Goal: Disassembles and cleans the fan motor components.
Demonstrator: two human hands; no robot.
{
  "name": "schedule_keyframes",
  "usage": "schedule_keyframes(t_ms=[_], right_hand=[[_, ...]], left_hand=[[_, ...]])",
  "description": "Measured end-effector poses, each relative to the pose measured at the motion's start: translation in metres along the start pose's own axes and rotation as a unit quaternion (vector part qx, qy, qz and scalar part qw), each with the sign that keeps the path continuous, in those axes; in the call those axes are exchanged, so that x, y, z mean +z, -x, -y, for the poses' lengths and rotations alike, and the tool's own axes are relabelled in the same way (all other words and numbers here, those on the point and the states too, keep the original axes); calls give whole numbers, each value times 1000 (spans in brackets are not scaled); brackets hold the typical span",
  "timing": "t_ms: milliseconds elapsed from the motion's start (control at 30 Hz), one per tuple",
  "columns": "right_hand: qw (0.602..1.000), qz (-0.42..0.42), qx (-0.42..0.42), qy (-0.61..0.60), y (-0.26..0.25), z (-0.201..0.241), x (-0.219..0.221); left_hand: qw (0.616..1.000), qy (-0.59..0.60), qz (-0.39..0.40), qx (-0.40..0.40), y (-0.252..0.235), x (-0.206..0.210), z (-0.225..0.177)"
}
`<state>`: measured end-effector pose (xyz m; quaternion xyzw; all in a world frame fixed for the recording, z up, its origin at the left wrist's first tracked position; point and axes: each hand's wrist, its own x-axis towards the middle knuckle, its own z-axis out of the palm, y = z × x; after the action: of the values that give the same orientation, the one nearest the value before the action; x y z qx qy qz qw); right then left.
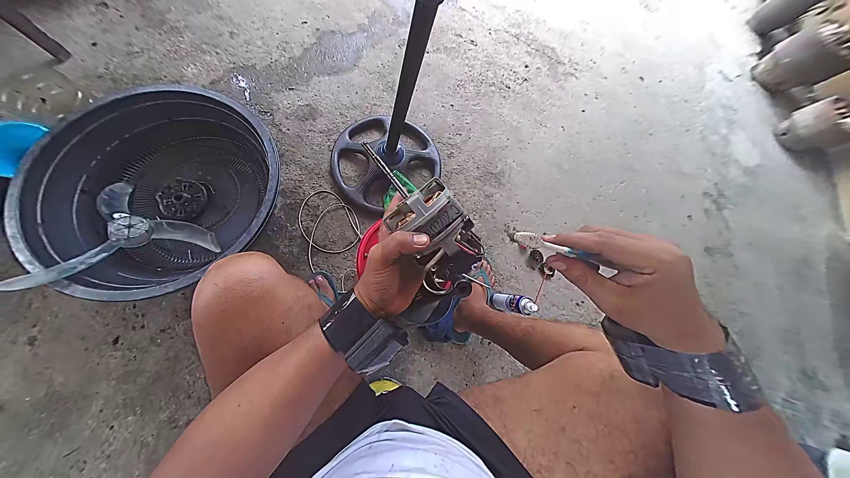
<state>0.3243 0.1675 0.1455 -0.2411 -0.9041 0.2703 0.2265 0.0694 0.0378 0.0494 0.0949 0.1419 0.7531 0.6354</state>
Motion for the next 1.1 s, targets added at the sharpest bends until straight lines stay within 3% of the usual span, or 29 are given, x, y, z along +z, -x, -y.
schedule_keyframes(t_ms=[367,733,900,967,1100], right_hand=[[1000,-15,8,-5,-4,-3,2],[998,-57,32,-17,-2,-1,-1],[981,-84,166,44,-1,-12,-6],[969,-44,222,102,-10,-28,-6],[919,168,269,235,-24,-100,13]], left_hand=[[1000,15,5,20,-24,-21,17],[998,14,-55,28,-28,-20,16],[999,21,-11,32,-25,-23,15],[999,16,-5,33,-23,-24,14],[998,19,-29,50,-17,-19,15]])
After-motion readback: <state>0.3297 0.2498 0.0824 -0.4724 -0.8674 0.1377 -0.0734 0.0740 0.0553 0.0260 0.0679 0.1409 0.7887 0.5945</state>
